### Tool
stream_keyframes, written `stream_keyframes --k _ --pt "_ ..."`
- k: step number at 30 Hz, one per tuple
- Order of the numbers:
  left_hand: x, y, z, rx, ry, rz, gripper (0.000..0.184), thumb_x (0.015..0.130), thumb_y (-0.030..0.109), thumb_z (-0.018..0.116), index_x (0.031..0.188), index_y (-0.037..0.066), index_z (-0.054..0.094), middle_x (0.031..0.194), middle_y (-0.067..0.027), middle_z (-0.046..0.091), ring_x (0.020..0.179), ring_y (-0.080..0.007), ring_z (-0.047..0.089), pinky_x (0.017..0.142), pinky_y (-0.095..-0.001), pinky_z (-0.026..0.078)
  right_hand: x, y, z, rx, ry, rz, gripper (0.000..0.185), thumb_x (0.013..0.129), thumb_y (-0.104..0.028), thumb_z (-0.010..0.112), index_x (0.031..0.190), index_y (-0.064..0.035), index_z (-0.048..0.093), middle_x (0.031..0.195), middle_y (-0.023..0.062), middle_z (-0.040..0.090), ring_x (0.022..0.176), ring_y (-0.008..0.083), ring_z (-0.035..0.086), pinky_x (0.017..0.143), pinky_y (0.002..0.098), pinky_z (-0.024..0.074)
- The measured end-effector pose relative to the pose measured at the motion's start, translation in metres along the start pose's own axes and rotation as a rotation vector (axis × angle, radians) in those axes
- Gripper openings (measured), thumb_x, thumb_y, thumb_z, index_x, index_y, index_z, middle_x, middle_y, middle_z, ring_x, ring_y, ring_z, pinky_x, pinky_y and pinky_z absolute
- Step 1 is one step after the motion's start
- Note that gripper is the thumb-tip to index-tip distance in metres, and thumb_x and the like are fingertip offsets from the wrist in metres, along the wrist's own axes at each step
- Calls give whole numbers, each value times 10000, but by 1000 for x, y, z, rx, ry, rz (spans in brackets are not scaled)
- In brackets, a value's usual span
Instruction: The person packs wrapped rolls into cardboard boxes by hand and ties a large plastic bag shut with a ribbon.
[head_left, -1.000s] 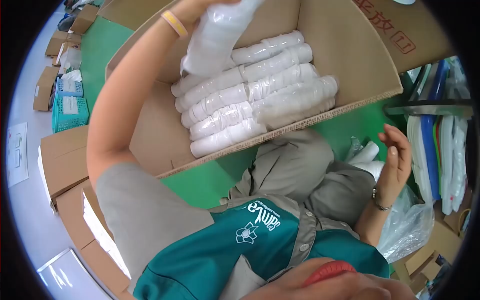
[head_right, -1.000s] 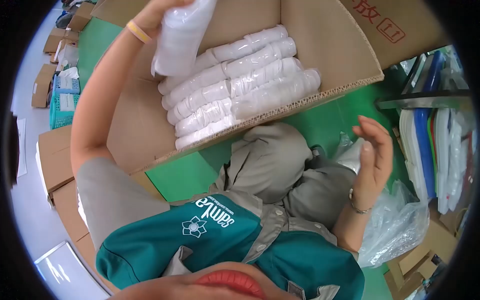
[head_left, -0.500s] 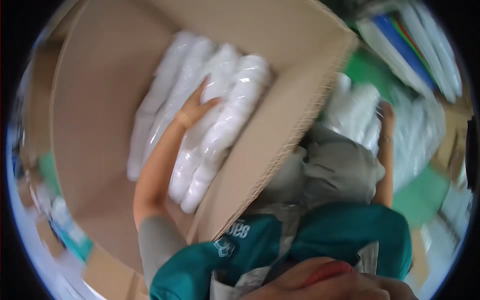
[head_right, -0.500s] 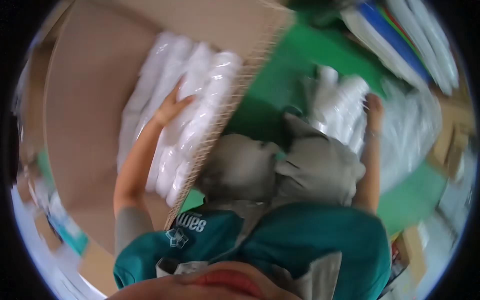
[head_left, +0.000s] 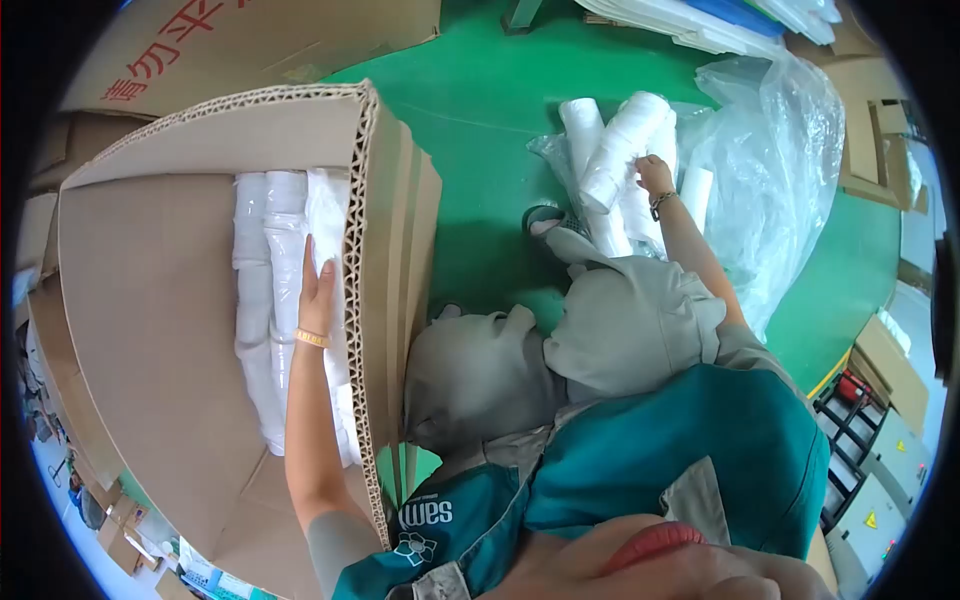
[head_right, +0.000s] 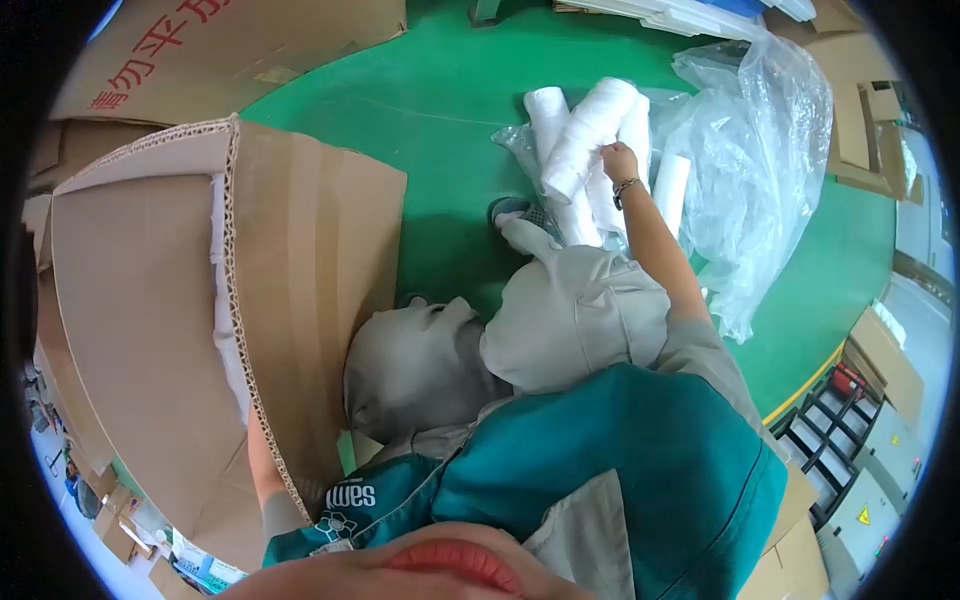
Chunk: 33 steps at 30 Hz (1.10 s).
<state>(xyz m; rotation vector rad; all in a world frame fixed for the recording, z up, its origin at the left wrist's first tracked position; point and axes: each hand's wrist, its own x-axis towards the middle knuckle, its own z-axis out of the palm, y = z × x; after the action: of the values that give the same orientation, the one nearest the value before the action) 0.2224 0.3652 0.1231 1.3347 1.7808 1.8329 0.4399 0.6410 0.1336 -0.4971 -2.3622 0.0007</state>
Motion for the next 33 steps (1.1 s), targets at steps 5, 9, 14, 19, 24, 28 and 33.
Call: stream_keyframes --k 5,9,14,19,24,28,33 --pt "-20 -10 -12 -95 33 -85 205 810 188 504 929 26 546 833 -54 555 726 -135 517 634 -231 399 -21 31 -12 -93 17 75 318 713 -290 578 862 -23 494 783 116 482 717 217 439 658 350 368" --pt "10 5 -27 -162 91 -24 220 816 192 491 953 28 544 885 -78 564 771 -164 537 669 -246 407 -49 86 -41 -242 84 160 363 696 -295 583 916 -24 483 848 133 486 774 240 450 699 360 373" --pt "24 16 -38 8 10 -2 241 823 199 475 982 30 542 949 -108 576 828 -199 562 713 -264 417 -137 205 -108 -626 153 385 430 676 -301 589 983 -24 468 928 155 491 845 268 464 750 373 380" --pt "-23 -8 -58 517 -111 -51 382 829 196 476 1165 21 427 1159 -97 465 965 -164 517 808 -254 367 -289 327 -170 -1087 66 773 505 656 -307 595 1050 -25 454 1008 176 495 916 296 478 801 386 386" --pt "-50 -34 -68 571 -79 -337 366 824 176 478 1158 32 435 1158 -84 466 965 -148 497 807 -250 357 -489 371 -73 -1089 -295 1278 583 635 -312 601 1117 -26 439 1088 198 500 986 324 492 852 399 392" --pt "-61 -57 -67 549 -122 -428 361 809 99 485 1155 16 425 1164 -82 461 955 -149 494 789 -236 371 -580 325 79 -641 -824 1391 430 684 -281 500 1003 5 535 1056 212 517 1013 349 475 855 393 382" --pt "-63 -66 -58 561 -216 -496 358 800 62 485 1147 -3 426 1184 -85 451 932 -137 505 804 -236 376 -439 147 246 240 -601 1252 373 732 -363 526 849 -10 561 809 116 561 747 249 532 618 349 424"
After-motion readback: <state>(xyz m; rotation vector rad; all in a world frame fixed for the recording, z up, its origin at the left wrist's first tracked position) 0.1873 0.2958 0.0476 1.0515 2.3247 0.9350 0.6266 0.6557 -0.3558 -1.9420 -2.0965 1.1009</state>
